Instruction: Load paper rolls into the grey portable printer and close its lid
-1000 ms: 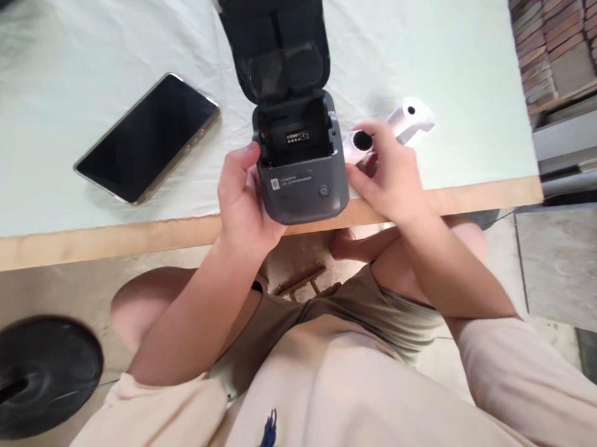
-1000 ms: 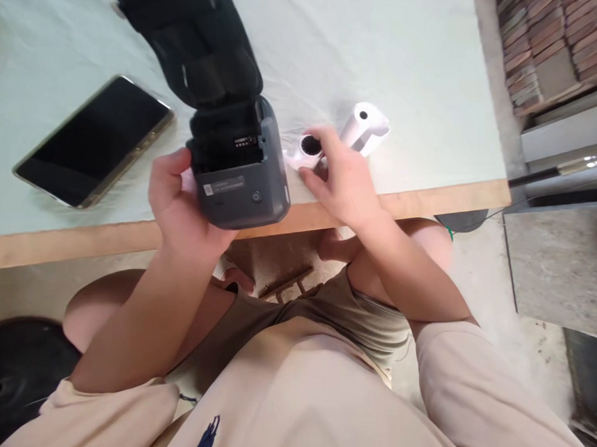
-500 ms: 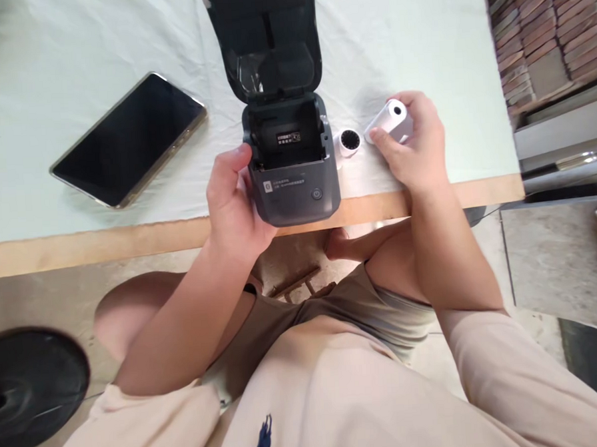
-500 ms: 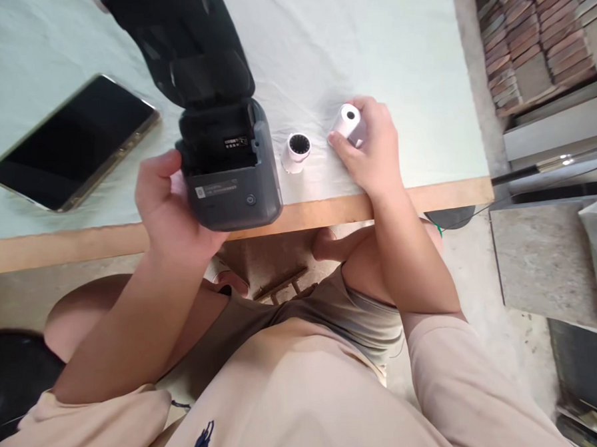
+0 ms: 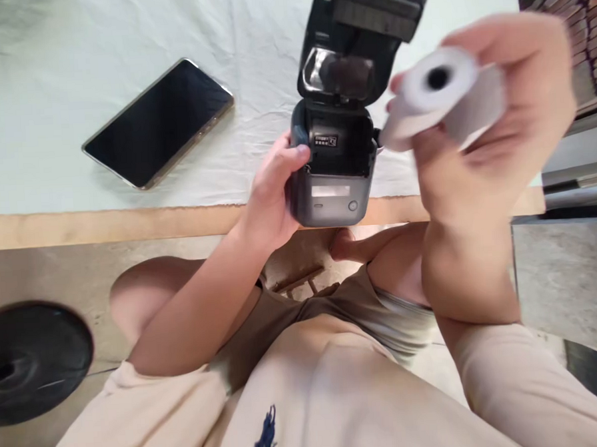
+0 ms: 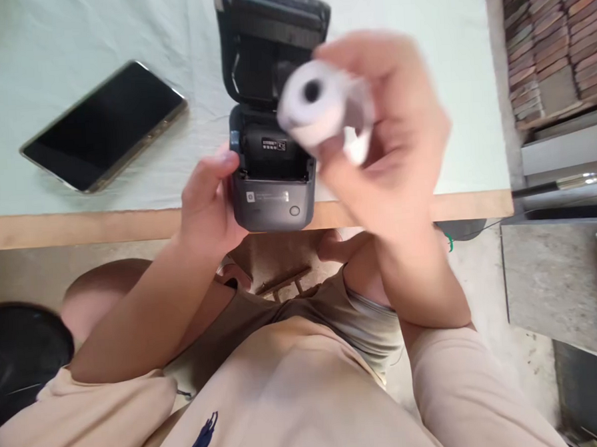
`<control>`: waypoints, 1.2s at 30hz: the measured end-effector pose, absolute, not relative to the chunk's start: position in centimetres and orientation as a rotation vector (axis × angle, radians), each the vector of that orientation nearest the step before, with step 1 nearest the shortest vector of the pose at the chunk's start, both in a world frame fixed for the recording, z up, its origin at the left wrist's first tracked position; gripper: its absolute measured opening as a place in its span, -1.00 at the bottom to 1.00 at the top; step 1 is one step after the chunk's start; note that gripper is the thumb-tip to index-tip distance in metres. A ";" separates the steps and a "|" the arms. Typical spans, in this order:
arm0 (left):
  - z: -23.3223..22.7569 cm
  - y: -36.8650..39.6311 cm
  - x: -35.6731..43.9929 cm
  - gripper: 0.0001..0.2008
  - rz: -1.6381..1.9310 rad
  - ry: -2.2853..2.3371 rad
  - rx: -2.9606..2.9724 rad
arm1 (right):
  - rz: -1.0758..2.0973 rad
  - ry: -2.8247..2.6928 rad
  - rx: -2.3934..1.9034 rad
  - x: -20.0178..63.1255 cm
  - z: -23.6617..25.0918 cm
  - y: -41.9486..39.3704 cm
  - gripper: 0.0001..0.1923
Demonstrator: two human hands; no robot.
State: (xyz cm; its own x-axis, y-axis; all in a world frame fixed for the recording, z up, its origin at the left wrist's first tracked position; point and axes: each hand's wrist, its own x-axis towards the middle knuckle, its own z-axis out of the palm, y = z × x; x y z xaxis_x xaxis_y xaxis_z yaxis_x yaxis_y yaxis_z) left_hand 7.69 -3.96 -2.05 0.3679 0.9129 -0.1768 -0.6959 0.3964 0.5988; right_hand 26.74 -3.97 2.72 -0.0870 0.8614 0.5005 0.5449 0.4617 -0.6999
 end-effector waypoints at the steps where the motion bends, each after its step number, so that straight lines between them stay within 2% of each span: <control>1: -2.2 -4.0 7.7 -0.89 1.079 0.545 0.480 | 0.317 -1.880 -1.146 25.9 3.5 -4.6 -0.61; 4: -2.6 -4.2 7.7 -0.77 1.074 0.568 0.515 | 0.096 -2.132 -1.119 24.8 4.5 -5.5 -0.60; 7: -2.8 -4.4 7.8 -0.71 1.083 0.578 0.541 | 0.109 -2.225 -1.184 25.4 4.1 -5.1 -0.68; 10: -2.6 -4.4 7.8 -0.76 1.094 0.552 0.536 | 0.108 -2.217 -1.198 25.8 3.5 -4.7 -0.77; 16: -2.5 -3.8 7.4 -0.89 1.041 0.471 0.482 | -0.107 -2.118 -1.072 24.9 3.0 -5.5 -0.88; 20: -2.5 -3.5 7.3 -0.95 1.056 0.457 0.464 | -0.087 -2.206 -0.957 24.8 2.5 -5.8 -0.89; 24: -2.4 -3.8 7.4 -0.82 1.102 0.496 0.458 | -0.092 -2.202 -0.950 25.1 1.9 -5.7 -0.92; 28: -2.6 -3.9 7.2 -0.82 1.085 0.499 0.489 | -0.100 -2.211 -0.906 25.0 1.8 -6.0 -0.92; 31: -2.9 -3.9 7.1 -0.77 1.090 0.535 0.548 | 0.022 -2.203 -0.828 24.8 1.7 -6.0 -0.96; 34: -3.4 -3.9 7.3 -0.62 1.119 0.580 0.594 | 0.161 -1.937 -0.821 25.3 1.0 -5.0 -0.93; 36: -3.7 -3.9 7.4 -0.58 1.134 0.609 0.626 | 0.226 -1.753 -0.907 26.2 0.0 -3.7 -0.80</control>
State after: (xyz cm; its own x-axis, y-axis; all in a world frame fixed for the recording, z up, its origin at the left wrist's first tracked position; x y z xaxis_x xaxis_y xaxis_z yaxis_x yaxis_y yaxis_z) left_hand 7.42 -3.89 -3.68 0.3036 0.9449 -0.1228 -0.6248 0.2947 0.7230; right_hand 26.20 -3.67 0.05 -0.1112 0.6695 0.7344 0.4618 0.6892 -0.5584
